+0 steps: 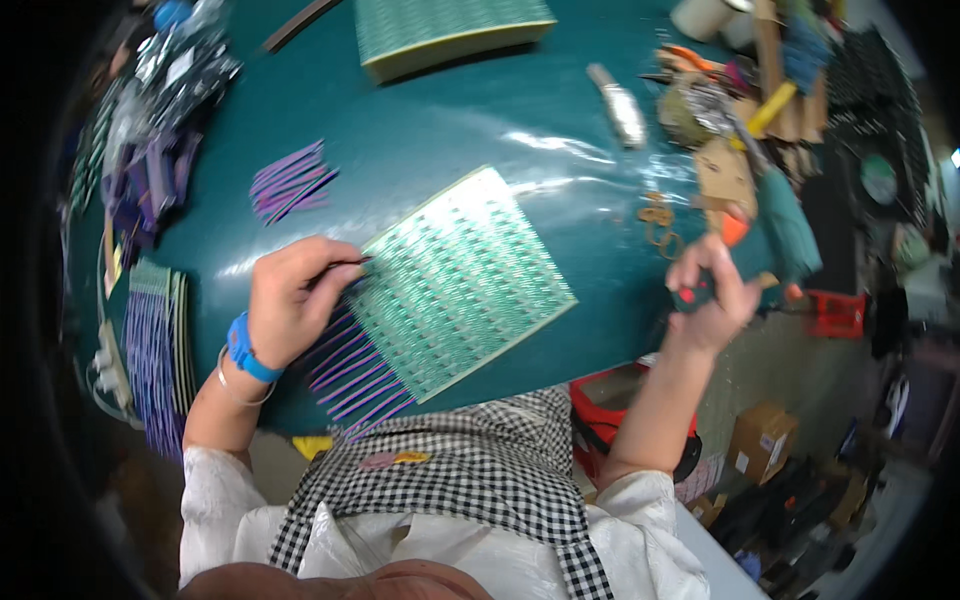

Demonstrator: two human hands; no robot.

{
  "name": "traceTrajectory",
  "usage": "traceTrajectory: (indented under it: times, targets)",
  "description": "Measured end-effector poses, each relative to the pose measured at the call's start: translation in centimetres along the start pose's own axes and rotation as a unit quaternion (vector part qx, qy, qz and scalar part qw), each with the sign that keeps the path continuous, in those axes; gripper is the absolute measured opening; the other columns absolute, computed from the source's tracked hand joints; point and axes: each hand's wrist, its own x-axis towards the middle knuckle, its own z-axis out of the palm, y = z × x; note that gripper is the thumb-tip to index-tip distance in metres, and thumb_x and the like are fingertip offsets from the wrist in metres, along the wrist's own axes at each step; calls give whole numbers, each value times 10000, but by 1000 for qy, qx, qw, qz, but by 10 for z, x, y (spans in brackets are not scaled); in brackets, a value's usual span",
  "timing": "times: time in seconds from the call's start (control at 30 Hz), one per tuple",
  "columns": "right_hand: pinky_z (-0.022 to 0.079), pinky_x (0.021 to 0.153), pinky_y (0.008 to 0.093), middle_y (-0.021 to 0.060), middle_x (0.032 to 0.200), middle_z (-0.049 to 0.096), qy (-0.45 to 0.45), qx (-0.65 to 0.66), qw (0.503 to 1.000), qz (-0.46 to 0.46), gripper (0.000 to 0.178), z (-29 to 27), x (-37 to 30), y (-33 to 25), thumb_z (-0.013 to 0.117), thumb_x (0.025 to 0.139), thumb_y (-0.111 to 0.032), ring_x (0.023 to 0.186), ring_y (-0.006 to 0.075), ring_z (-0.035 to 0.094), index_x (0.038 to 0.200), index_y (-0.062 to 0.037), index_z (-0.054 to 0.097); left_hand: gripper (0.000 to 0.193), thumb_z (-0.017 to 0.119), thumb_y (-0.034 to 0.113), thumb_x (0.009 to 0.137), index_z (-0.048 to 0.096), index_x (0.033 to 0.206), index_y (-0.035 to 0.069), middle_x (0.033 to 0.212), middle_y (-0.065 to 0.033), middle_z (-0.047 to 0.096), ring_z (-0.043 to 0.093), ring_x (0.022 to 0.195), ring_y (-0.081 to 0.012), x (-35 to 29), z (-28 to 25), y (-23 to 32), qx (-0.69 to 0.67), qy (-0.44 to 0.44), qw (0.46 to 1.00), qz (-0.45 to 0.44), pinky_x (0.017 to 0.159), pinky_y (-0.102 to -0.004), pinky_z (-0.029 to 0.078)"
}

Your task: Soldering individual multicolored wires onto a PCB panel.

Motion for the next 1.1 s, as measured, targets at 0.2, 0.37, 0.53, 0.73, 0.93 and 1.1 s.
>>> traceTrajectory:
  times: [0.2, 0.37, 0.53, 0.73, 0.93, 1.1]
  targets:
    - [511, 553, 330, 87, 759, 513, -218, 184, 954, 92, 576, 3, -51, 19, 604, 852, -146, 691, 177, 548, 1344, 70, 397, 267, 730, -92, 717, 712, 955, 28, 832, -91, 631, 648, 712, -229, -30, 10, -15, 11, -1, 1000, 23, 632, -310, 525]
    - [376, 1034, 607, 96, 755, 546, -263, 64, 959, 88, 645, 31, -77, 39, 713, 796, -260, 933, 277, 569, 1296, 57, 459, 327, 692, -78, 688, 693, 999, 23, 848, -87, 615, 638, 736, -247, -34, 14, -27, 118, -6, 988, 95, 610, -341, 530]
    - [324, 1086, 625, 95, 725, 546, -296, 53, 943, 141, 638, 31, -90, 29, 702, 798, -250, 985, 296, 549, 1307, 50, 463, 341, 656, -46, 671, 687, 1007, 3, 870, -98, 597, 610, 746, -260, -41, 13, -31, 146, -26, 985, 85, 626, -352, 522]
    - [502, 913, 536, 79, 718, 548, -262, 29, 954, 140, 627, 36, -110, 21, 742, 793, -242, 829, 255, 597, 1280, 51, 479, 363, 653, -54, 662, 689, 1020, -2, 880, -100, 591, 599, 748, -258, -37, 6, -36, 117, -26, 989, 82, 636, -356, 516]
    - [471, 395, 295, 87, 686, 508, -273, 35, 926, 259, 656, 40, -127, 5, 750, 798, -174, 481, 171, 515, 1270, 101, 388, 351, 656, -63, 655, 696, 998, 0, 875, -94, 591, 595, 738, -251, -40, 1, -41, 115, -25, 990, 81, 625, -351, 513]
    - [451, 550, 286, 72, 687, 553, -268, -29, 894, 358, 644, 48, -135, -4, 804, 730, -191, 592, 176, 552, 1259, 67, 541, 351, 673, -66, 646, 698, 990, -3, 879, -91, 598, 591, 722, -245, -43, 4, -45, 90, -6, 993, 79, 608, -344, 510]
